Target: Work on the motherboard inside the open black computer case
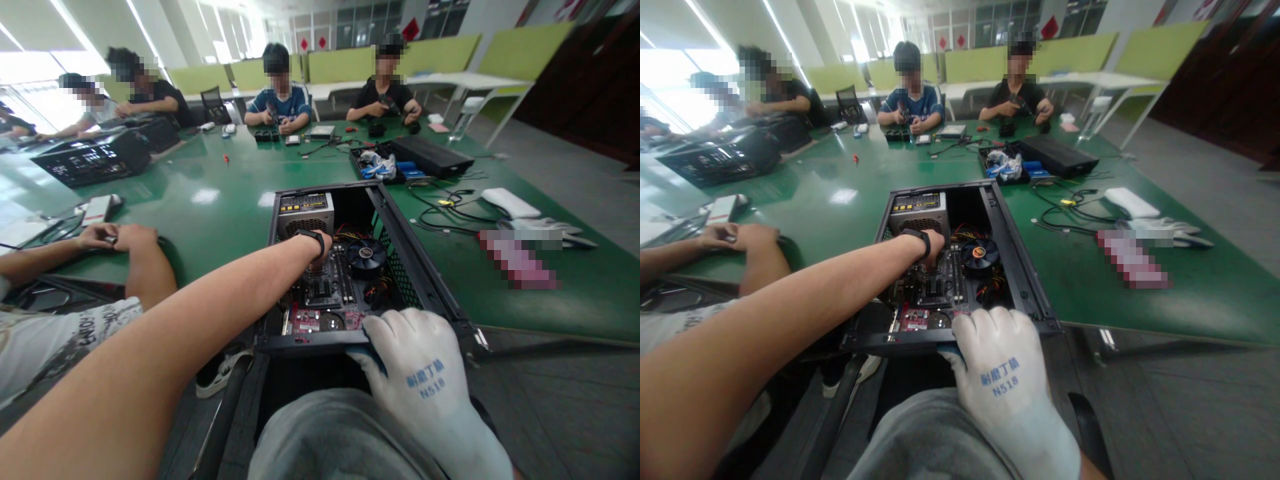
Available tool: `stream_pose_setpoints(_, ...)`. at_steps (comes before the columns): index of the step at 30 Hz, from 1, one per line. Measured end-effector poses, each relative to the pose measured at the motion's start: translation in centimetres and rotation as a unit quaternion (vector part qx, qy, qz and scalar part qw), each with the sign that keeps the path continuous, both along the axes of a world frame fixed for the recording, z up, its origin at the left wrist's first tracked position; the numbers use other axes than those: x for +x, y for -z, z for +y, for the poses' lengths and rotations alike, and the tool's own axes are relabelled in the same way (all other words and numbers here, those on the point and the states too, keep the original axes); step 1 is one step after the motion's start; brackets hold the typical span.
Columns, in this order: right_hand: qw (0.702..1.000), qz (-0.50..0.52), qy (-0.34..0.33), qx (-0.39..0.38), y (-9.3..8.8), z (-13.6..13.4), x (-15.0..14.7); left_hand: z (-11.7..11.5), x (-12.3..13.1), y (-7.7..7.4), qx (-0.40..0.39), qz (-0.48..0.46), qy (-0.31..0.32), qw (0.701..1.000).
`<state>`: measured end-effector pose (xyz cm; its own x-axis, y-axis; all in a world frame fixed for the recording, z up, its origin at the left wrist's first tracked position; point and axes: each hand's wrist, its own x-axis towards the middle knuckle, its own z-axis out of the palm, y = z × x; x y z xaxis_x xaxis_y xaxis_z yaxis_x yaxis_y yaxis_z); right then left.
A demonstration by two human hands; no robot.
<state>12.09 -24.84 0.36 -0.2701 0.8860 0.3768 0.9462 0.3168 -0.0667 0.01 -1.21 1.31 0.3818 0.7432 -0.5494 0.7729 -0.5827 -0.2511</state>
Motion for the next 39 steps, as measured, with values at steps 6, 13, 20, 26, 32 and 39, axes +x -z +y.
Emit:
stream_pose_setpoints(6, 1.0, -0.003, -0.002, 0.013, -0.2, 0.1, -0.2, 0.0, 0.2, 0.0, -0.003, -0.003, -0.013, 1.0)
stream_pose_setpoints(13, 1.0, -0.001, -0.003, 0.019, -0.3, 0.2, -0.2, 0.5, 0.1, 0.5, -0.012, 0.013, 0.002, 1.0)
stream_pose_setpoints(20, 1.0, -0.003, -0.005, 0.027, -0.3, 0.1, -0.2, 1.7, 0.0, 1.9, -0.015, 0.019, 0.004, 1.0)
stream_pose_setpoints(26, 1.0, -0.001, -0.005, 0.022, -0.1, 0.1, -0.2, 1.9, -0.2, 2.0, 0.002, -0.007, -0.016, 1.0)
stream_pose_setpoints(32, 1.0, -0.004, -0.002, 0.026, -0.2, 0.0, -0.2, 2.3, -0.2, 2.4, 0.003, -0.001, 0.011, 1.0)
stream_pose_setpoints(39, 0.999, -0.01, -0.006, 0.032, -0.1, 0.1, 0.0, 2.4, -0.2, 2.5, -0.002, 0.006, 0.011, 1.0)
